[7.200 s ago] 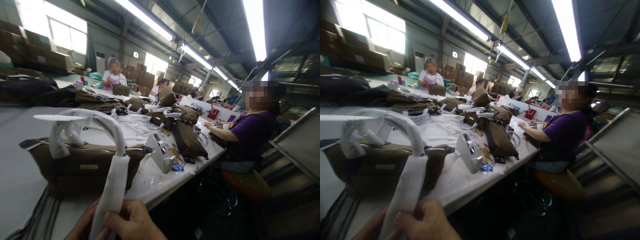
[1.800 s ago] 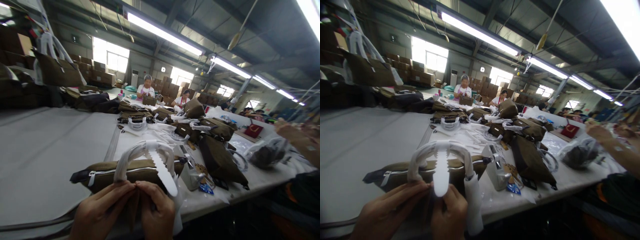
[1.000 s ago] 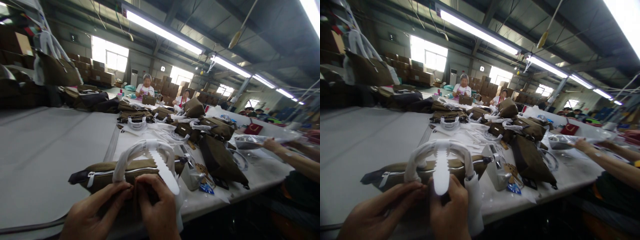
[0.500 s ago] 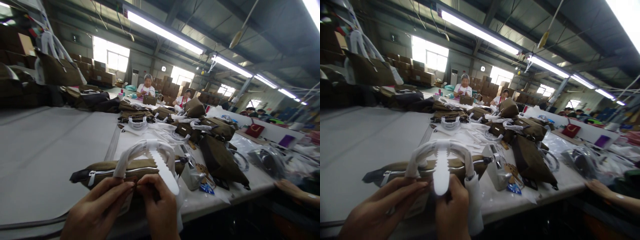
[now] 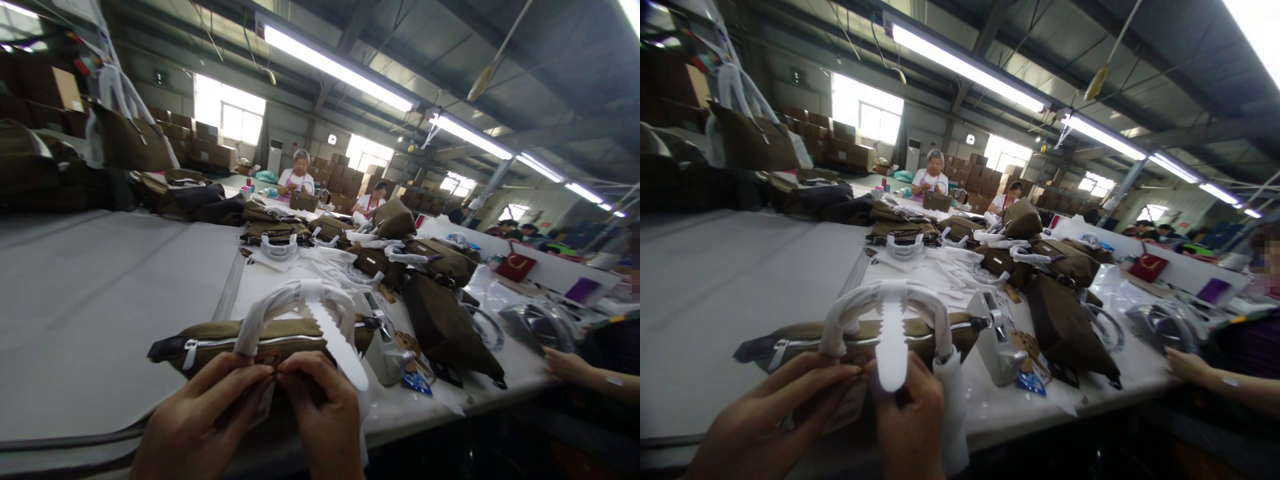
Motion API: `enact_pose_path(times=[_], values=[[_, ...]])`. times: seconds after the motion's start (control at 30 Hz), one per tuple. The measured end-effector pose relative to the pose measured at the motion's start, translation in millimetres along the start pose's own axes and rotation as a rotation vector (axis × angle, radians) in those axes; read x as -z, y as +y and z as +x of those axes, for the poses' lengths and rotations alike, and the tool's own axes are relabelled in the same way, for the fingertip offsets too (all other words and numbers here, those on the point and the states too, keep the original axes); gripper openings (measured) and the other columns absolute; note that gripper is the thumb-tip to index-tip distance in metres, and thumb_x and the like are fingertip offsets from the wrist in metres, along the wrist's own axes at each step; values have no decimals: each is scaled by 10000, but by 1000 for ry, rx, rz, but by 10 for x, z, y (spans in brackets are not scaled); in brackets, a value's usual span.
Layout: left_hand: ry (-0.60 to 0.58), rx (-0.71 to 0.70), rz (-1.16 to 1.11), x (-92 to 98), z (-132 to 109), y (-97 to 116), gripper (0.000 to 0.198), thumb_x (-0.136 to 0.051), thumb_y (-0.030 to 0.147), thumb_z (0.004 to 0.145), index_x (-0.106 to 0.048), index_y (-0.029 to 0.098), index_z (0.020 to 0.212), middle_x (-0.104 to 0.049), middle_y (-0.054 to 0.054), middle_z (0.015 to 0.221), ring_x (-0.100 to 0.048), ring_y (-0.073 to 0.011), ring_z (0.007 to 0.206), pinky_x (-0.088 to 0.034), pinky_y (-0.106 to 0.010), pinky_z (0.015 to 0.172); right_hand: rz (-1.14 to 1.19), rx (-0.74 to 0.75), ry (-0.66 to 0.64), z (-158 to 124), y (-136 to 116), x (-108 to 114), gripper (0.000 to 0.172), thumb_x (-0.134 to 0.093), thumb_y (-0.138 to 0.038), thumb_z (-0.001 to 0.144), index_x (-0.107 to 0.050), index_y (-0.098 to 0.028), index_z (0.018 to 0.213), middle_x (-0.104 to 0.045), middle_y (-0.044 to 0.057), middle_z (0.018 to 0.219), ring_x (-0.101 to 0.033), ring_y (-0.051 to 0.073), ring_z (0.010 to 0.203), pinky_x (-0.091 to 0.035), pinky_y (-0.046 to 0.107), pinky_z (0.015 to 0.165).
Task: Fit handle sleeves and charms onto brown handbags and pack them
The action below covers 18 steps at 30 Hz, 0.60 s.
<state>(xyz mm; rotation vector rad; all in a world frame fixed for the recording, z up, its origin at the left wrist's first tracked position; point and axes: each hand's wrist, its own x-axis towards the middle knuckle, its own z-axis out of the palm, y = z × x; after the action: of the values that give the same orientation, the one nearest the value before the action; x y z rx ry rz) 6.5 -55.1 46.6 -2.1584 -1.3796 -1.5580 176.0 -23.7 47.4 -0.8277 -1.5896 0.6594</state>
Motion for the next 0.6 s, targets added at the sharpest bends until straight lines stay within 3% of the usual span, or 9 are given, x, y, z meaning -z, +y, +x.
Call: enact_pose_path(times=[0.6], values=[[1, 15, -23, 4, 2, 0, 168, -591, 383, 1028, -739, 302, 1033, -752, 27, 946, -773, -96, 803, -587, -99, 765, 28, 6, 28, -2, 24, -18, 200, -733, -51, 842, -774, -247, 847, -762, -31, 817, -734, 132, 777, -561, 166, 745]])
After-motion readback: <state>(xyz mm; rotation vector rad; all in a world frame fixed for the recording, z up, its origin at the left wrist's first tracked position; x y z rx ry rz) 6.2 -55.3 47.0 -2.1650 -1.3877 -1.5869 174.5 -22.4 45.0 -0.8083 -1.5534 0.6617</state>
